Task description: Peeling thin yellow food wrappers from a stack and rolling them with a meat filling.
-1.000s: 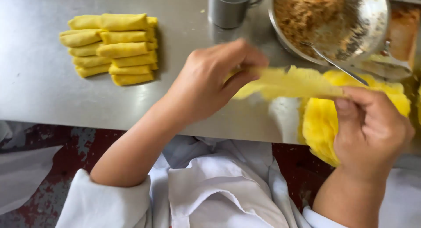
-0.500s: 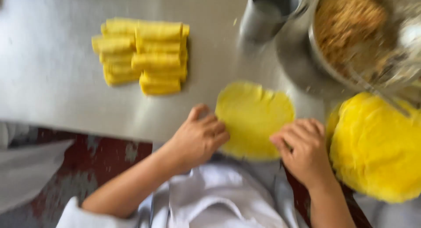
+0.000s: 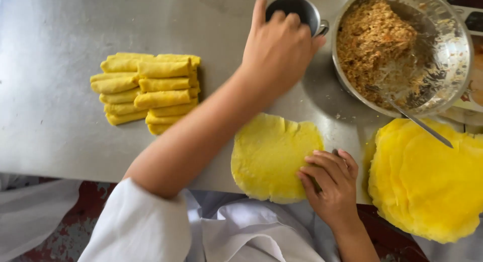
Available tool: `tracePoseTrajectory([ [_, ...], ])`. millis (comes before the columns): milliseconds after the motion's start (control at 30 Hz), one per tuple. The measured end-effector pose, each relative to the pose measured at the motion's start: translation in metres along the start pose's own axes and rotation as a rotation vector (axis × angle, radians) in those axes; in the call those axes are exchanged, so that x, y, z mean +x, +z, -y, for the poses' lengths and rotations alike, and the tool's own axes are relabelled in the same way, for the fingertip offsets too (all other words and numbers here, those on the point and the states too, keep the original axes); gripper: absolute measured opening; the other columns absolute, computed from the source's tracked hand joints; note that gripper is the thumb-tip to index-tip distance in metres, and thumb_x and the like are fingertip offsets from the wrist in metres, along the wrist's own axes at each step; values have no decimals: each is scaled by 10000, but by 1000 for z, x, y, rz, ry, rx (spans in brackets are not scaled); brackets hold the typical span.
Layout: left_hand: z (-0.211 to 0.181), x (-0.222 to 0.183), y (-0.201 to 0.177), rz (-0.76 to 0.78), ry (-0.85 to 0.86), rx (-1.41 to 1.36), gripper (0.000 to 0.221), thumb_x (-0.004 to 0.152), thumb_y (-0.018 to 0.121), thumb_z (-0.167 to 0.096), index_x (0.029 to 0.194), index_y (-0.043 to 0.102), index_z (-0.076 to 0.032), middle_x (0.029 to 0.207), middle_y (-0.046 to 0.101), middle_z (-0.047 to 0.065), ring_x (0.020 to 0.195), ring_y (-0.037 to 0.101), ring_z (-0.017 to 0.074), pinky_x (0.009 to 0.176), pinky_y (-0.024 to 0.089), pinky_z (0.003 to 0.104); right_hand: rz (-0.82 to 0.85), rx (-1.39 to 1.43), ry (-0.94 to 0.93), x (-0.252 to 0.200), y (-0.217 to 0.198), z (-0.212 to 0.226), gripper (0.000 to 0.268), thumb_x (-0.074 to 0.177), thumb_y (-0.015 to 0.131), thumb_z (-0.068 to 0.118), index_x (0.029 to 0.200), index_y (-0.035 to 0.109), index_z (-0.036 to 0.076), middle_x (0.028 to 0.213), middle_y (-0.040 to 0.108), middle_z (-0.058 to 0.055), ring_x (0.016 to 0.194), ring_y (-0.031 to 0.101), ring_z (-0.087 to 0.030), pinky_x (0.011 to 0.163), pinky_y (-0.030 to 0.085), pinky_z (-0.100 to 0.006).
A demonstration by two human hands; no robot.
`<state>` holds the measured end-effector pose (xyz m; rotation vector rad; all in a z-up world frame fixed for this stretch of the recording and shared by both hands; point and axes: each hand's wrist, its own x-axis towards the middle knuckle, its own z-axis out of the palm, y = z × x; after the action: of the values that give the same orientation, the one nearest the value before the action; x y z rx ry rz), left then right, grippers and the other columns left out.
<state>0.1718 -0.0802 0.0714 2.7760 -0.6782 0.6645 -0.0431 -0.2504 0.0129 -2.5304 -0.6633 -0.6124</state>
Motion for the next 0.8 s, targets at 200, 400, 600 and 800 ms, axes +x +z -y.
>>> tracePoseTrajectory([
  [200, -57, -158, 26, 229, 391, -249, 535, 977, 485, -259, 1460, 482, -31, 1565, 405, 168, 1461, 383, 362, 1203, 331, 488, -27, -19, -27, 4, -1, 4, 168, 960, 629, 158, 803, 654, 107, 1017, 706, -61, 1035, 683, -246, 1105, 338, -446],
  [400, -50, -129, 10, 126, 383, -80, 263, 887, 532, -170, 1026, 726, -60, 1213, 667, 166, 1159, 607, 287, 1123, 376, 583, -63, 67, -6, 1, 1, -3, 179, 957, 614, 153, 802, 675, 87, 1028, 717, -73, 1019, 700, -249, 1116, 341, -449],
  [600, -5, 14, -8, 304, -167, -66, 651, 990, 291, -617, 972, 733, -140, 1214, 628, 94, 1253, 506, 333, 1156, -3, 664, -57, 97, 25, -2, 1, -2, 145, 947, 634, 112, 819, 695, 78, 1006, 715, -52, 1016, 706, -234, 1169, 293, -428],
  [800, -14, -46, -35, 6, 103, 13, 359, 1056, 466, -318, 1182, 682, -60, 1233, 673, 160, 1173, 616, 335, 1132, 307, 575, -26, 91, 24, 2, -3, 0, 244, 966, 599, 131, 723, 596, 125, 974, 708, -42, 1022, 716, -251, 1159, 265, -439],
])
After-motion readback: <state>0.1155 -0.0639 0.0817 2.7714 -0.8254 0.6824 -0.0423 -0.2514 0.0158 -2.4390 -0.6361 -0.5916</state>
